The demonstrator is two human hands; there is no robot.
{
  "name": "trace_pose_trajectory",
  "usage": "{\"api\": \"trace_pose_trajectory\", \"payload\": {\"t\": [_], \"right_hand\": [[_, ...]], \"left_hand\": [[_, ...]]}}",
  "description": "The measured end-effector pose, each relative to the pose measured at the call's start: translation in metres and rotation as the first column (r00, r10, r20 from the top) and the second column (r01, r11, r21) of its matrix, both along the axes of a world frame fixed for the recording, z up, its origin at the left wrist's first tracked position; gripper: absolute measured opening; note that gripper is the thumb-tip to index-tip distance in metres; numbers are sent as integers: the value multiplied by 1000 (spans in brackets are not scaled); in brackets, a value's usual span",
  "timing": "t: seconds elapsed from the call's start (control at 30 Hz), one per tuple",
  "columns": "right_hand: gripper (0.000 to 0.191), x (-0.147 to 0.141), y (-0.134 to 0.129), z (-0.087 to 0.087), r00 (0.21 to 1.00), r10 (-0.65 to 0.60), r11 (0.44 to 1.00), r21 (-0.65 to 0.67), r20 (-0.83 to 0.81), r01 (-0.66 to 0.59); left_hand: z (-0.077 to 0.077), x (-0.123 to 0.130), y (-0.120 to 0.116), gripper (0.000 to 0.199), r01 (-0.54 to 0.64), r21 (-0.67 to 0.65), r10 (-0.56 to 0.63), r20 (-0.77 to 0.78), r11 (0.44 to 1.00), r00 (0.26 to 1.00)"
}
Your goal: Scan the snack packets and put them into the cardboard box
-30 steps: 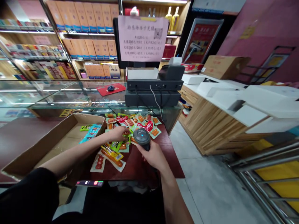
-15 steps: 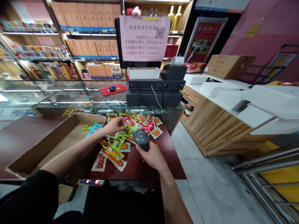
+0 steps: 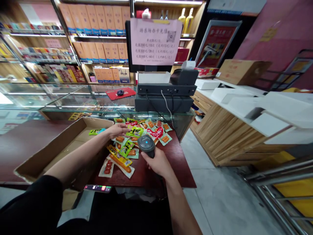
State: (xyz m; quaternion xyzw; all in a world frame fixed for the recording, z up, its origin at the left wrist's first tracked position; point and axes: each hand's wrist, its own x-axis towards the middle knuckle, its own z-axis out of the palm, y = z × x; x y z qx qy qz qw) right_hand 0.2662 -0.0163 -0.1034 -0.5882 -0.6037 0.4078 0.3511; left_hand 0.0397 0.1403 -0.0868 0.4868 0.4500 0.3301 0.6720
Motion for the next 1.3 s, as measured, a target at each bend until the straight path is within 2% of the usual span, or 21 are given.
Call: {"api": "trace_pose_trajectory", "payload": {"t": [0.27,0.57,0.9,1.1,1.2,1.3], "right_hand": [[29,-5,0,-1,1000,20,1000,-11,-23,-20],[30,-3,0,2,1000,22,1000,-2,-1,-22],[29,-5,0,1,1000,20,1000,25,-13,-19],[30,-6,0,4,1000,24,1000,-4,-8,-24],[32,-7,2,7,1000,24,1000,-20,-6,-24],[33,-11,6,12,999,36,999,-32,4,-36]], "left_hand": [[-3,0,1,35,11,-8,-11,27,1000,1000],[-6,0,2,30,-9,10,10,-25,1000,1000],[0,2,-1,31,-2,-26,0,-55,1000,998],[-2,1,1,31,12,-23,-12,-26,1000,1000],[2,-3,4,33,7,-4,-8,-23,1000,1000],[16,-18,7,35,-13,21,14,-45,1000,999]]}}
